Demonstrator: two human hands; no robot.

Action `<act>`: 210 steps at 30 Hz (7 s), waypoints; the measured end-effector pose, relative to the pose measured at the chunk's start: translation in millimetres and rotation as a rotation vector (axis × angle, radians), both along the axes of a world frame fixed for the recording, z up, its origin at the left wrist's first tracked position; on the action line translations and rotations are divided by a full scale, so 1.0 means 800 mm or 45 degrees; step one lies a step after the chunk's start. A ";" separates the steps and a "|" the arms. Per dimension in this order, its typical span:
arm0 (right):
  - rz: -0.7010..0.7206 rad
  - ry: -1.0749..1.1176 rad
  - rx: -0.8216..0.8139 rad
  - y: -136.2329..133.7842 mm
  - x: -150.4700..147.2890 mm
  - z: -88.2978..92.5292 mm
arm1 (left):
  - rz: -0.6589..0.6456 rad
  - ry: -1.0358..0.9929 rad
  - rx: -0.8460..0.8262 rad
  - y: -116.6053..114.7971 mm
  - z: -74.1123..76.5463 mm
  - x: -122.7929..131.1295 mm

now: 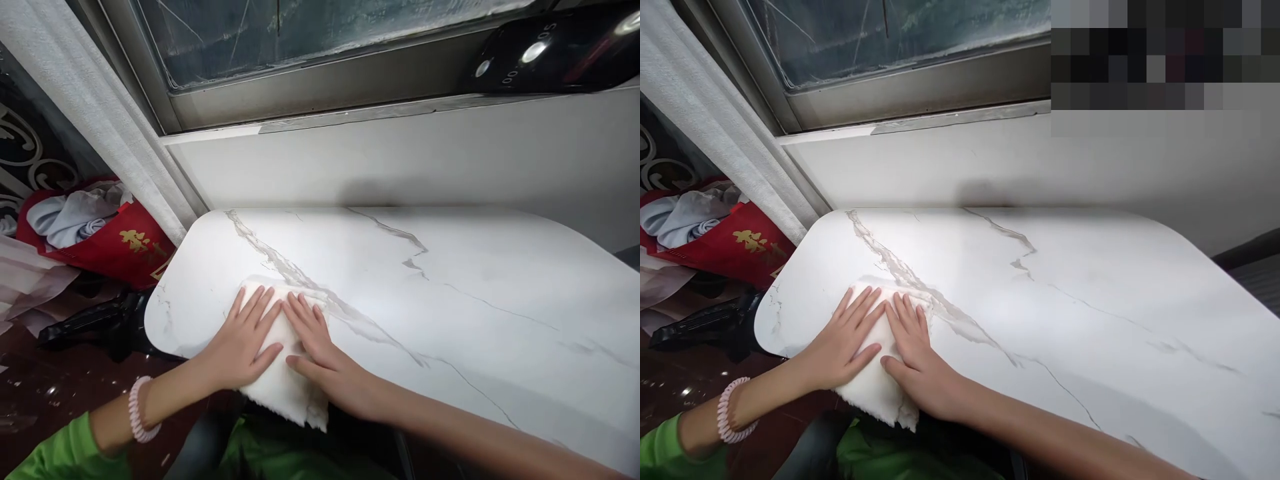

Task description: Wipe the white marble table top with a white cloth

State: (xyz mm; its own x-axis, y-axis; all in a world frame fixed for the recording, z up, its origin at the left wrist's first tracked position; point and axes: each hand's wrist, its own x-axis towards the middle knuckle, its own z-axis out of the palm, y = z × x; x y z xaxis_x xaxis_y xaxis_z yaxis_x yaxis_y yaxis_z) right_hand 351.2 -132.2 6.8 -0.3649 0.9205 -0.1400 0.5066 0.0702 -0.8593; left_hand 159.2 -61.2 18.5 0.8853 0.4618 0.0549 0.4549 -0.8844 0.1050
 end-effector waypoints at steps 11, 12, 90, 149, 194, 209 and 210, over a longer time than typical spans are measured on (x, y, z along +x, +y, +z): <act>-0.187 -0.051 0.227 0.120 -0.030 -0.023 | 0.171 -0.003 -0.017 0.074 -0.014 -0.001; -0.221 -0.101 0.240 0.144 -0.033 -0.023 | 0.204 -0.002 -0.005 0.097 -0.017 -0.001; -0.441 -0.520 0.454 0.390 -0.131 -0.021 | 0.243 0.028 0.073 0.414 -0.024 -0.053; -0.460 -0.525 0.585 0.236 -0.067 -0.022 | 0.303 0.045 0.123 0.232 -0.027 0.000; -0.568 -0.712 0.577 0.213 0.005 -0.033 | 0.292 0.013 0.142 0.199 -0.032 0.091; -0.203 -0.300 0.390 -0.013 0.012 -0.042 | 0.140 -0.023 0.047 -0.021 -0.024 0.041; -0.197 -0.307 0.401 -0.014 0.013 -0.043 | 0.134 -0.015 0.031 -0.019 -0.023 0.040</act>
